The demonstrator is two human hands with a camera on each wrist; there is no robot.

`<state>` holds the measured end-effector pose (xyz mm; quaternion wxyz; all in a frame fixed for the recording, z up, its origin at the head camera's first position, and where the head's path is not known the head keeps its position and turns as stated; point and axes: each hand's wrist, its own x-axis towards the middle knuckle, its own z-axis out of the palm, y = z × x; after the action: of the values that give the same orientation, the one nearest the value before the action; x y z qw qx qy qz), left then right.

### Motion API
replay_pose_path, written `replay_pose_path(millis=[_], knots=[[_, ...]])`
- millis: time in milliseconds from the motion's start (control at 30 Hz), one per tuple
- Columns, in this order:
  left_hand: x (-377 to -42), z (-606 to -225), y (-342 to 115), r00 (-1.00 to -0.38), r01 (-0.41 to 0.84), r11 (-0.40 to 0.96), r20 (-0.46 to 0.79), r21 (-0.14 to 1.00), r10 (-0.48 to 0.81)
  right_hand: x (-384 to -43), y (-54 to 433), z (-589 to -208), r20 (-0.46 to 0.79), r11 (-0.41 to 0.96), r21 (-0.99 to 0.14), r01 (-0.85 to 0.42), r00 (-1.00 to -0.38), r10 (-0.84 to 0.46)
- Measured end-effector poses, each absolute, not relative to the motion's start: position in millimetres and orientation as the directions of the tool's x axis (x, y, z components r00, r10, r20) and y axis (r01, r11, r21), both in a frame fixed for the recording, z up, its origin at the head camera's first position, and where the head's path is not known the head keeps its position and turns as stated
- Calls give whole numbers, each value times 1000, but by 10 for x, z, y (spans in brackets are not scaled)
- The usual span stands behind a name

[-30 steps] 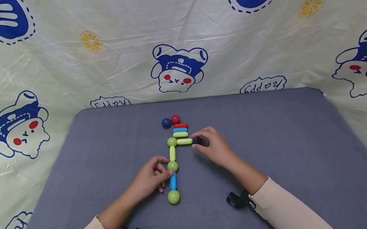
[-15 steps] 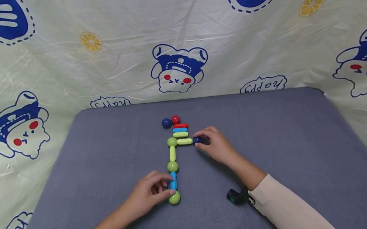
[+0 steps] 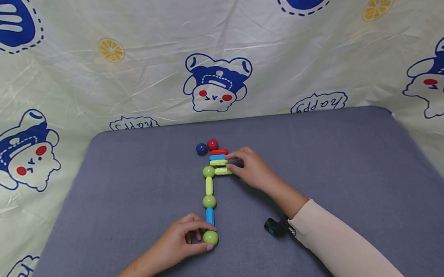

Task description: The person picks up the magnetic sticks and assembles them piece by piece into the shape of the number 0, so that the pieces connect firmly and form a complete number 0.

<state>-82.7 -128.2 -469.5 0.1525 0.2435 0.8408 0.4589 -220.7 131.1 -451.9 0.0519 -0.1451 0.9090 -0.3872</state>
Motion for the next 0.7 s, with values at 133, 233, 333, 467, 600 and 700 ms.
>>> replay_pose_path(millis=[133,233,333,467,600,700], knots=[[-829,-4700,-1286,-833,270,450,-28,851,552,-2280,1256,-4540,10,673,-705,-225,-952,-307],[-831,-4703,-1290,-832,269,441,-25,856,555,-2327,1215,-4563,16,686,-687,-240,-949,-316],[-834,-4708,-1297,-831,263,435,-26,861,555,-2363,1177,-4576,17,695,-674,-251,-946,-324],[-841,-4711,-1305,-828,256,435,-37,863,559,-2402,1143,-4580,-3,699,-672,-243,-944,-331],[-846,-4715,-1310,-823,247,435,-49,866,566,-2446,1122,-4575,-33,711,-665,-228,-942,-333],[-846,-4719,-1315,-822,247,433,-50,867,568,-2475,1106,-4561,-51,721,-657,-223,-940,-337]])
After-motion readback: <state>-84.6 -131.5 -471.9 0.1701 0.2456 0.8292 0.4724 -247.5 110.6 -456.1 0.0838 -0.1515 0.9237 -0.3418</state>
